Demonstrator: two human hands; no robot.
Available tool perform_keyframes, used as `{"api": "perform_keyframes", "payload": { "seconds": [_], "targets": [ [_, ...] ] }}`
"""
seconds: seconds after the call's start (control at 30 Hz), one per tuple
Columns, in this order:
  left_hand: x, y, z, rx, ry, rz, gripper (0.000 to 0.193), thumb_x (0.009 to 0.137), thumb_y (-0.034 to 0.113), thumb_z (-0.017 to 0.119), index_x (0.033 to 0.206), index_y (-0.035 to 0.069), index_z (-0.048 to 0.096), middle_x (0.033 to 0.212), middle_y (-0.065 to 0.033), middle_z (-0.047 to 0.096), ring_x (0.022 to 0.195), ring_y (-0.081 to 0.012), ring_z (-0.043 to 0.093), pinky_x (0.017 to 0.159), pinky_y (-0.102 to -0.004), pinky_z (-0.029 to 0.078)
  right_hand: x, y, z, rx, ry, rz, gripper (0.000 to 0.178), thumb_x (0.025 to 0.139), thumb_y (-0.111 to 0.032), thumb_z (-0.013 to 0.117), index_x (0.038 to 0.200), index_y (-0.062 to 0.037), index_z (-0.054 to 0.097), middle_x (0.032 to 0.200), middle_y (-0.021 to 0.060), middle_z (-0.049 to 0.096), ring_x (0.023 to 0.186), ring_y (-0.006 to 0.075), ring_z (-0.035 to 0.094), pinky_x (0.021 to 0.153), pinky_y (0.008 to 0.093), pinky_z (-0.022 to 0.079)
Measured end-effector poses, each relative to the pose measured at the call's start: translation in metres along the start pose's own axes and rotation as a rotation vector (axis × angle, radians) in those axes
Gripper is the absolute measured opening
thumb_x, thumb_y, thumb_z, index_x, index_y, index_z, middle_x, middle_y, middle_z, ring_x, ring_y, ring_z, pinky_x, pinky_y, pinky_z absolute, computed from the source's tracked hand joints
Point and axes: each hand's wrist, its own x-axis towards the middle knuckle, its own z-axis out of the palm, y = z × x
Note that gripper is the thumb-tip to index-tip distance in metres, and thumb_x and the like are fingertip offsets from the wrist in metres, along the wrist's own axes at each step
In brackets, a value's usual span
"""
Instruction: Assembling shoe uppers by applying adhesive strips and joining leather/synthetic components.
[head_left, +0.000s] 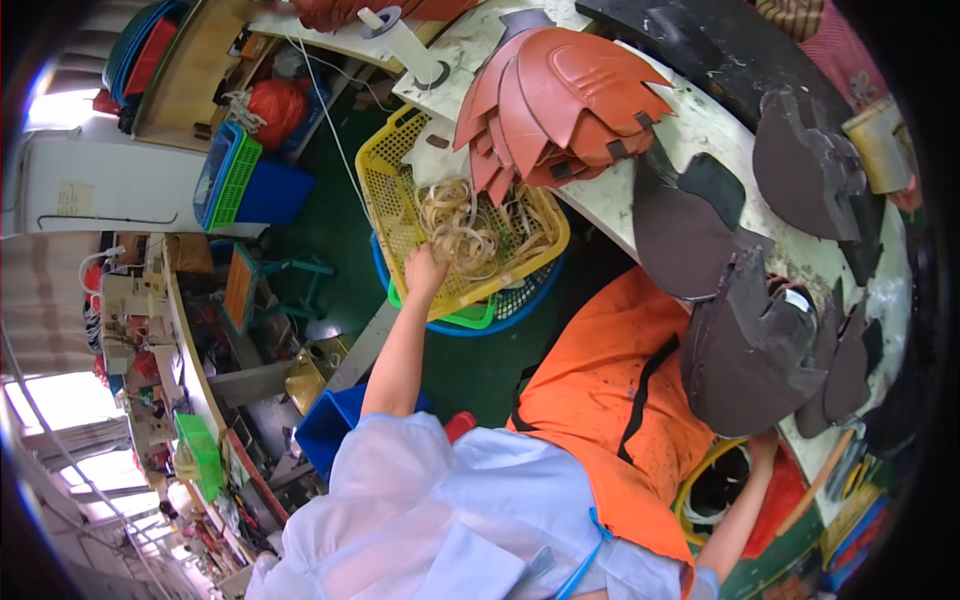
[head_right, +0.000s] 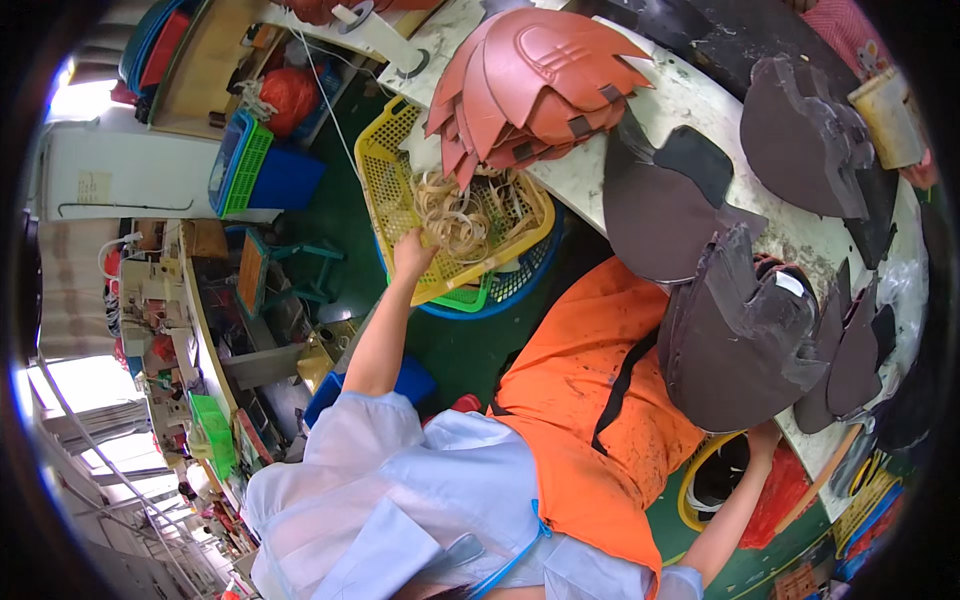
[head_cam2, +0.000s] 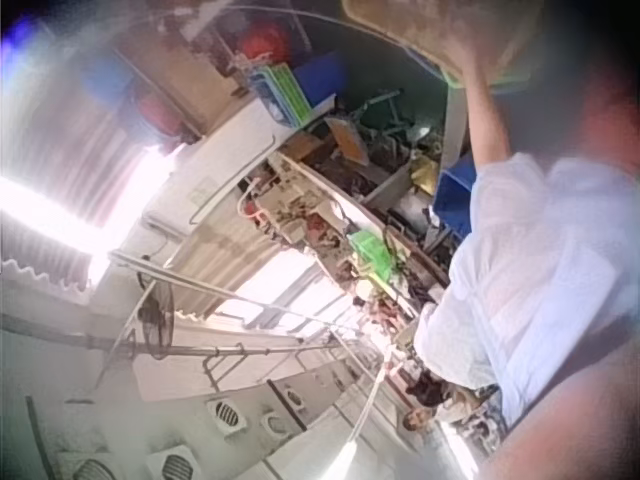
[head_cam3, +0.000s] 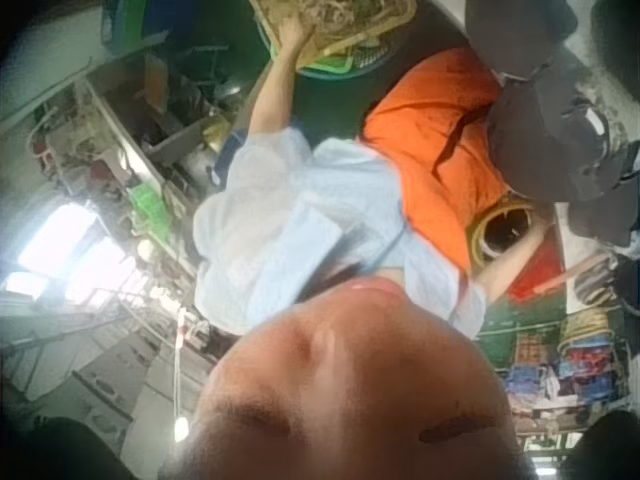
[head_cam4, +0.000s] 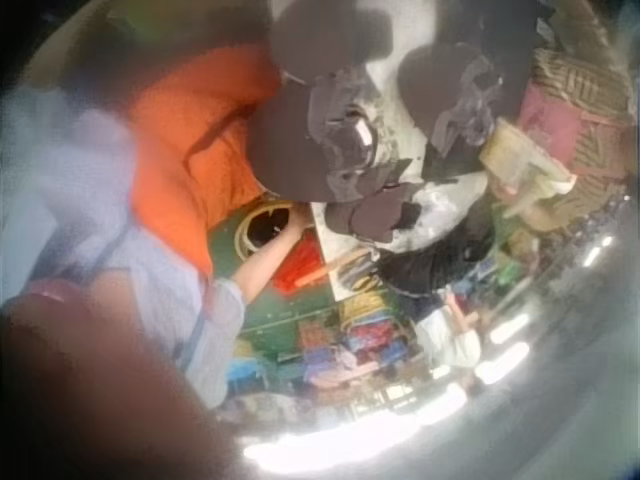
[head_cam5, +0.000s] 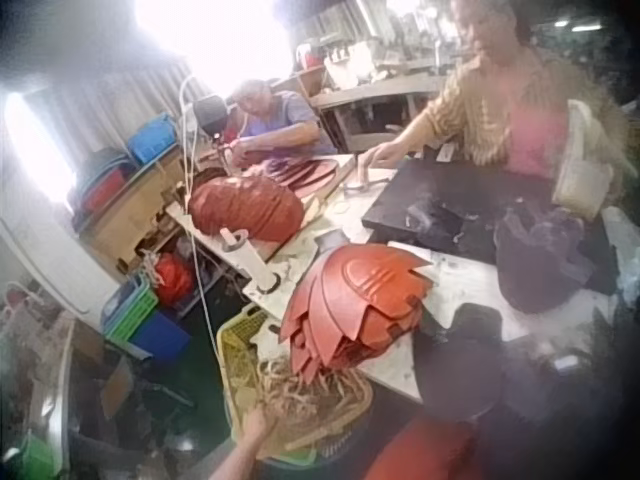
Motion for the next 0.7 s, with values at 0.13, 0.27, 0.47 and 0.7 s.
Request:
{"api": "perform_keyframes", "payload": {
  "seconds": [0.13,0.27,0.47,0.7],
  "targets": [
    [0.005,0.026,-0.007,-0.182,0.308,0.15,0.034,0.084,0.02,0.072,0.115,0.009,0.071,0.114,-0.0207,0.066,0.112,-0.0429,0.06,0.097,-0.0504,0.049,-0.057,-0.137,-0.013,-0.306,-0.108,-0.11,0.042,0.093,-0.032,0.064,0.123,-0.0032,0.067,0.114,0.0227,0.071,0.112,0.0377,0.066,0.095,0.0487,0.05],
    [0.043,0.1,0.023,-0.279,0.13,0.592,0.03,0.083,0.008,0.066,0.111,0.01,0.074,0.11,-0.0194,0.066,0.111,-0.0401,0.06,0.095,-0.0471,0.049,-0.085,-0.239,-0.078,-0.228,-0.401,0.235,0.038,0.092,-0.028,0.065,0.118,-0.0004,0.067,0.099,0.0244,0.072,0.094,0.0455,0.067,0.08,0.0498,0.053],
    [0.068,0.141,0.061,-0.102,-0.208,0.674,0.038,0.076,0.024,0.075,0.113,0.014,0.075,0.112,-0.0154,0.069,0.114,-0.0362,0.061,0.097,-0.0427,0.05,-0.117,-0.37,-0.141,-0.118,-0.312,0.016,0.032,0.09,-0.015,0.066,0.118,0.0,0.066,0.092,0.021,0.072,0.085,0.0385,0.07,0.076,0.0452,0.054],
    [-0.019,0.134,-0.051,-0.855,-0.67,0.448,0.028,0.084,0.01,0.069,0.111,0.0,0.07,0.094,-0.0065,0.067,0.092,-0.0162,0.063,0.085,-0.0312,0.051,-0.126,-0.423,-0.153,0.056,-0.294,-0.239,0.039,0.082,-0.009,0.073,0.119,-0.0001,0.065,0.09,0.0139,0.07,0.079,0.0318,0.067,0.069,0.0398,0.051]
  ]
}}
